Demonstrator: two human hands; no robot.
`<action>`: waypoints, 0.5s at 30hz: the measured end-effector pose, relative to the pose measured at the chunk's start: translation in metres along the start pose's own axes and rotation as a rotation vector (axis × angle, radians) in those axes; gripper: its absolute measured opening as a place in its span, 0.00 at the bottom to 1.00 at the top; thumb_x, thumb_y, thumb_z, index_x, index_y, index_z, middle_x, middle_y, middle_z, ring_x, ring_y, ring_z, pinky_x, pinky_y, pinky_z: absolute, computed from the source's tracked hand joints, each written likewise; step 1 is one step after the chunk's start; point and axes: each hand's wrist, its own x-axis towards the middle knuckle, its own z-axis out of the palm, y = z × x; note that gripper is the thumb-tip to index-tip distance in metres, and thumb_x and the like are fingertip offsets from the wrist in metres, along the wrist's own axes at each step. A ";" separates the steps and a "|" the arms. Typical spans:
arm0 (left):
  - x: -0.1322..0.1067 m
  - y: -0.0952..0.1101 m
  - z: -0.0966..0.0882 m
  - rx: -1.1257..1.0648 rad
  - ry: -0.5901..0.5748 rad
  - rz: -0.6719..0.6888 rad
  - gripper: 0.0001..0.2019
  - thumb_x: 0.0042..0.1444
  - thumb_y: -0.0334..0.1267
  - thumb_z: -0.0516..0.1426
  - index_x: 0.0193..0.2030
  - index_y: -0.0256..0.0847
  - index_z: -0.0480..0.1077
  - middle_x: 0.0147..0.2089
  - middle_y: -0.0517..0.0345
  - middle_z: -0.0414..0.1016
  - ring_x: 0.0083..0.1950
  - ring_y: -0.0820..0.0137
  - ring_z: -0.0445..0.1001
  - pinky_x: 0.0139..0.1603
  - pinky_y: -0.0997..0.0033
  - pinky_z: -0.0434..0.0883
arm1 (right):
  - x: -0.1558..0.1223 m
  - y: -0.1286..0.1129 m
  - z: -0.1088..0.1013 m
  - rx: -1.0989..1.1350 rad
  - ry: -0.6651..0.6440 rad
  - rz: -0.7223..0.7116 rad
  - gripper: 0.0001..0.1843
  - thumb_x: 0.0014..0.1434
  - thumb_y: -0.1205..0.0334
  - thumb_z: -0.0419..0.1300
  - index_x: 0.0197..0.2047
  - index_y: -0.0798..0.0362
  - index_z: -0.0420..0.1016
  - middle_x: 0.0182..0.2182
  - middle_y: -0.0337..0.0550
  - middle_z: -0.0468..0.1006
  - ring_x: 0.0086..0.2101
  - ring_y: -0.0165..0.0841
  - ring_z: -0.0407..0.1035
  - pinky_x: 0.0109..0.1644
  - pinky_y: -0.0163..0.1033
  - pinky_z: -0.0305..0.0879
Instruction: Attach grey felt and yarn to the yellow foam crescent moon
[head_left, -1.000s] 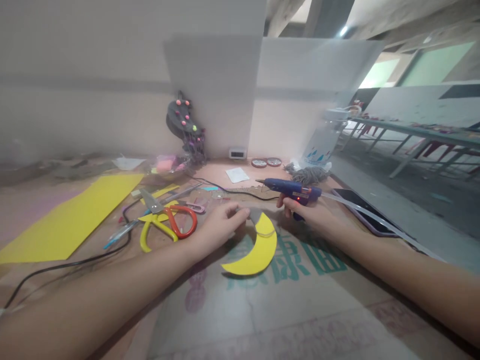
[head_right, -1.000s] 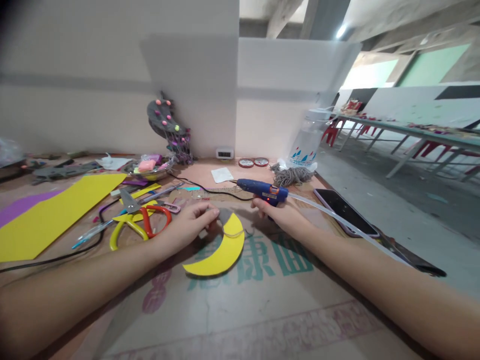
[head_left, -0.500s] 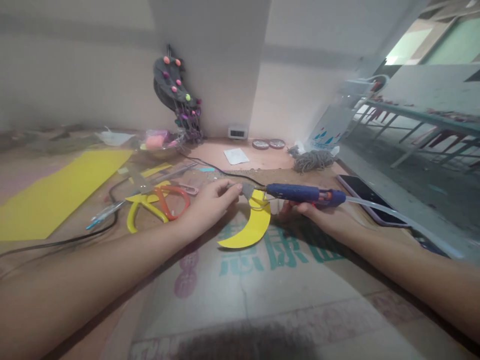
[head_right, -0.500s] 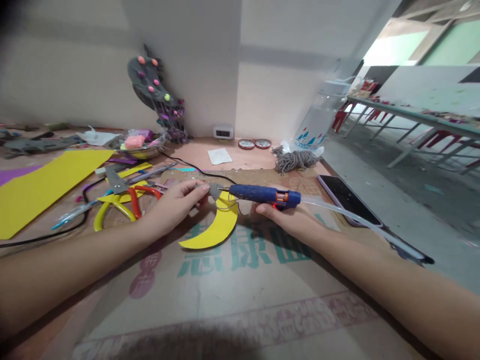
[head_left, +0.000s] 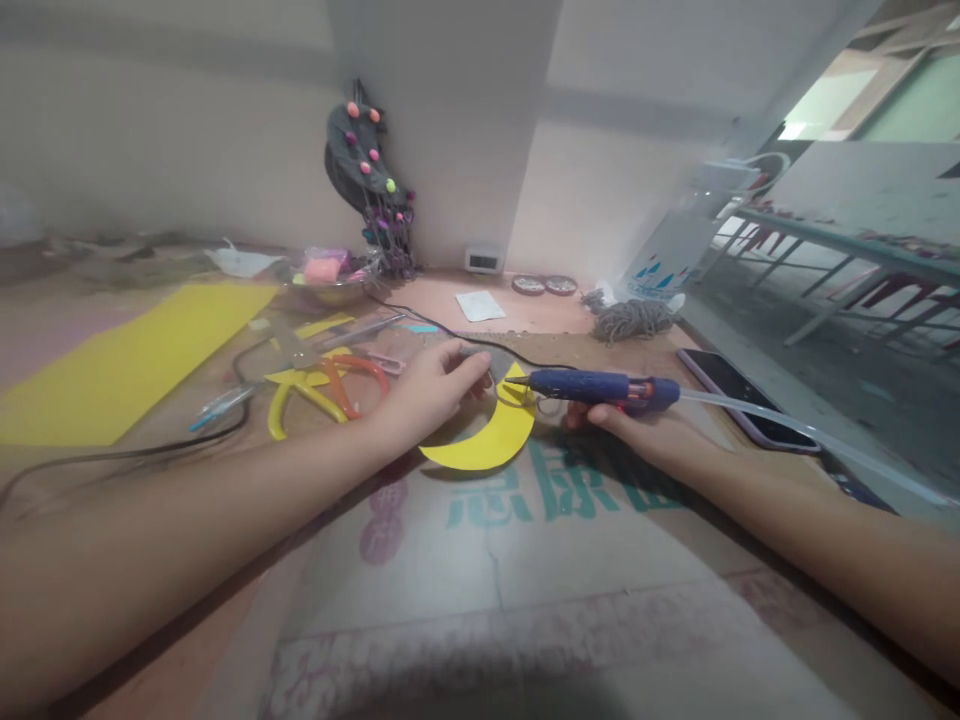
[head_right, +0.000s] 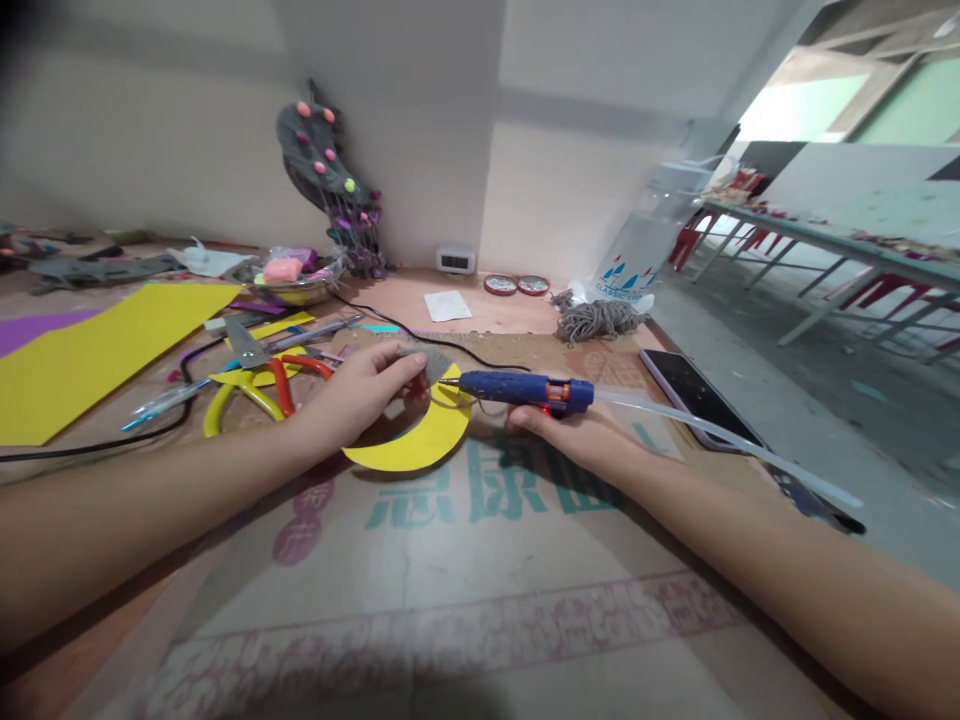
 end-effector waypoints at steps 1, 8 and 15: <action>0.000 0.000 0.000 0.009 0.000 -0.002 0.12 0.59 0.42 0.53 0.27 0.38 0.68 0.26 0.61 0.72 0.29 0.73 0.70 0.35 0.74 0.65 | 0.000 0.000 0.001 -0.005 0.002 -0.010 0.11 0.56 0.49 0.59 0.31 0.46 0.75 0.30 0.40 0.78 0.34 0.40 0.74 0.40 0.44 0.71; 0.001 -0.003 0.000 0.009 -0.023 0.001 0.12 0.59 0.42 0.53 0.28 0.39 0.68 0.27 0.62 0.73 0.30 0.73 0.70 0.37 0.73 0.65 | 0.000 0.001 0.002 -0.041 -0.001 -0.048 0.12 0.56 0.49 0.60 0.31 0.48 0.75 0.29 0.42 0.77 0.32 0.39 0.73 0.37 0.42 0.69; 0.001 -0.003 0.001 0.004 -0.039 -0.028 0.13 0.59 0.45 0.54 0.28 0.39 0.67 0.26 0.63 0.72 0.29 0.72 0.70 0.36 0.72 0.65 | -0.003 -0.005 0.003 -0.057 -0.011 -0.038 0.14 0.55 0.47 0.62 0.34 0.49 0.74 0.30 0.42 0.78 0.32 0.37 0.73 0.35 0.40 0.70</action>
